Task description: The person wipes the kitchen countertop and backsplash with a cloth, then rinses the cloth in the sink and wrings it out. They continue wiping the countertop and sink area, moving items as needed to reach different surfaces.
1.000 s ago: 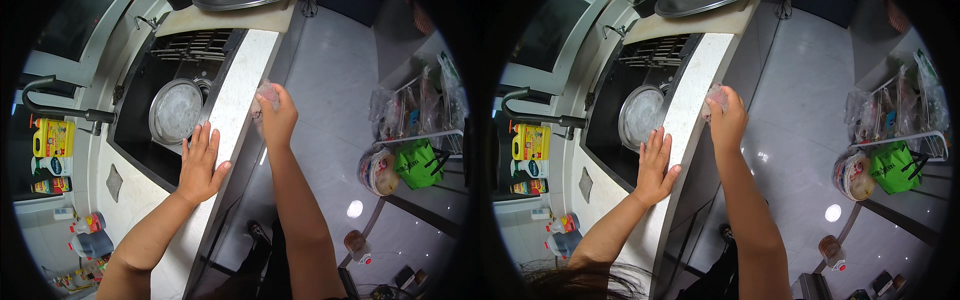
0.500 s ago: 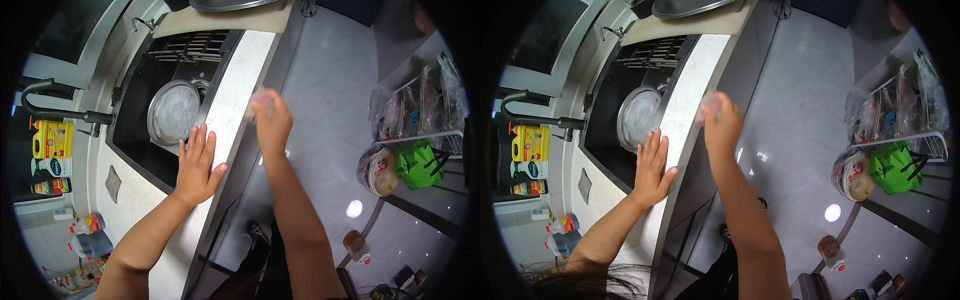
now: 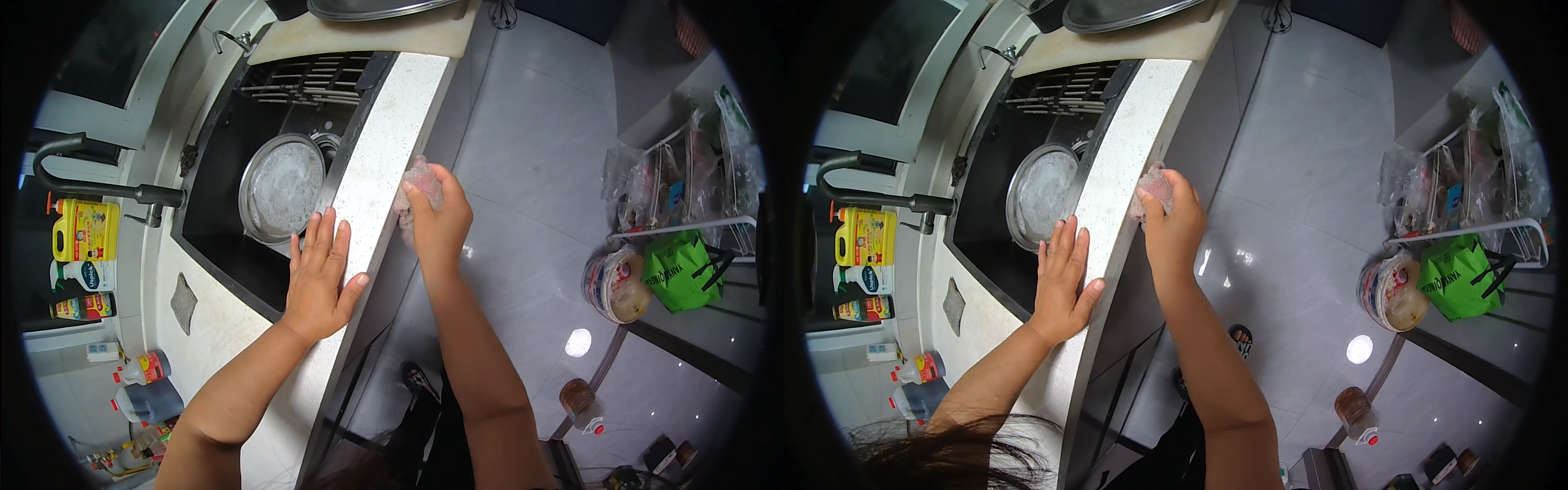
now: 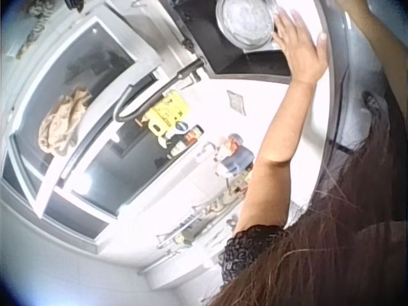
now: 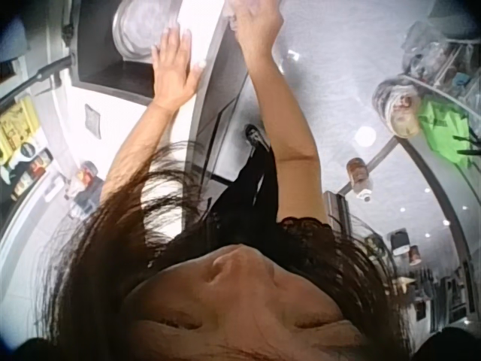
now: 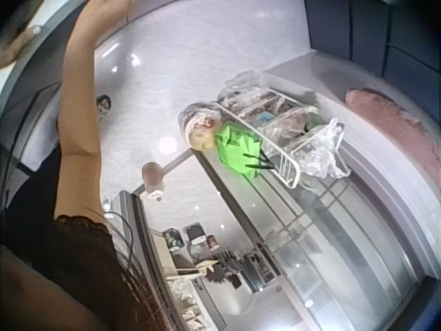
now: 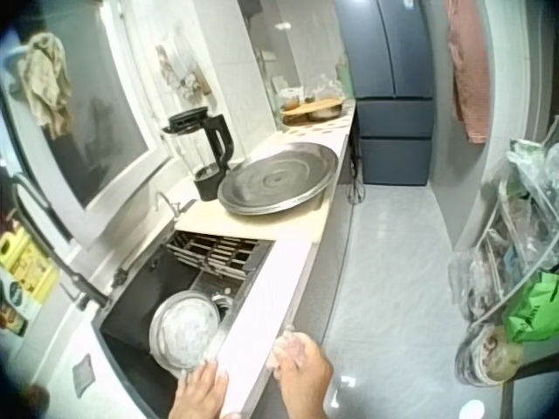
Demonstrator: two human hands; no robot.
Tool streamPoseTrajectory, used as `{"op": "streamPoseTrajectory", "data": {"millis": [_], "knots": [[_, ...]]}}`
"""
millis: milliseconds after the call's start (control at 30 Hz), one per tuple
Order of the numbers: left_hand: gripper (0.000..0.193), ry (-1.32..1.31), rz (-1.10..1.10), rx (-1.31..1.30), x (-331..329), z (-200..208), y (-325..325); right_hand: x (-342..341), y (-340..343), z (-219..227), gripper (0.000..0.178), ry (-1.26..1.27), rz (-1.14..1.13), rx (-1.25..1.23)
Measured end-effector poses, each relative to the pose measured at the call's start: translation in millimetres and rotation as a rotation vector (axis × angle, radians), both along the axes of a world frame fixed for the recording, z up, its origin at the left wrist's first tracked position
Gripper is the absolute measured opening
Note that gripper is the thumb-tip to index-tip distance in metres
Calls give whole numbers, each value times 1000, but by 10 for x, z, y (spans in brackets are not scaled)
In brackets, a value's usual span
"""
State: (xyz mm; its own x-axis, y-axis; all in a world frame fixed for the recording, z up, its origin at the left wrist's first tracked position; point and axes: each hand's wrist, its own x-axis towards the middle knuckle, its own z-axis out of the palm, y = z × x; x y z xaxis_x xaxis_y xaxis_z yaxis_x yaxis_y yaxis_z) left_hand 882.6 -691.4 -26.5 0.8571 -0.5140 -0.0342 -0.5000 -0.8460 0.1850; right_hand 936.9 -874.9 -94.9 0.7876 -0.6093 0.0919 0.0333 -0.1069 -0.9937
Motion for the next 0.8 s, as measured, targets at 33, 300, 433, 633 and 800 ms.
{"op": "streamPoseTrajectory", "data": {"millis": [33,300,433,633,800], "knots": [[68,0,-1,-5,8,0,-5,-9,13,16,37,-7,-5,13],[68,6,14,1,1,-13,-14,76,-63,125,35,10,12,101],[68,-3,4,-5,2,-1,-20,75,-36,21,38,0,-27,2],[68,-7,15,-8,1,4,-15,429,-309,-101,32,-82,-150,331],[70,-12,-9,-55,33,-35,-51,404,-247,28,43,-115,74,535]]}}
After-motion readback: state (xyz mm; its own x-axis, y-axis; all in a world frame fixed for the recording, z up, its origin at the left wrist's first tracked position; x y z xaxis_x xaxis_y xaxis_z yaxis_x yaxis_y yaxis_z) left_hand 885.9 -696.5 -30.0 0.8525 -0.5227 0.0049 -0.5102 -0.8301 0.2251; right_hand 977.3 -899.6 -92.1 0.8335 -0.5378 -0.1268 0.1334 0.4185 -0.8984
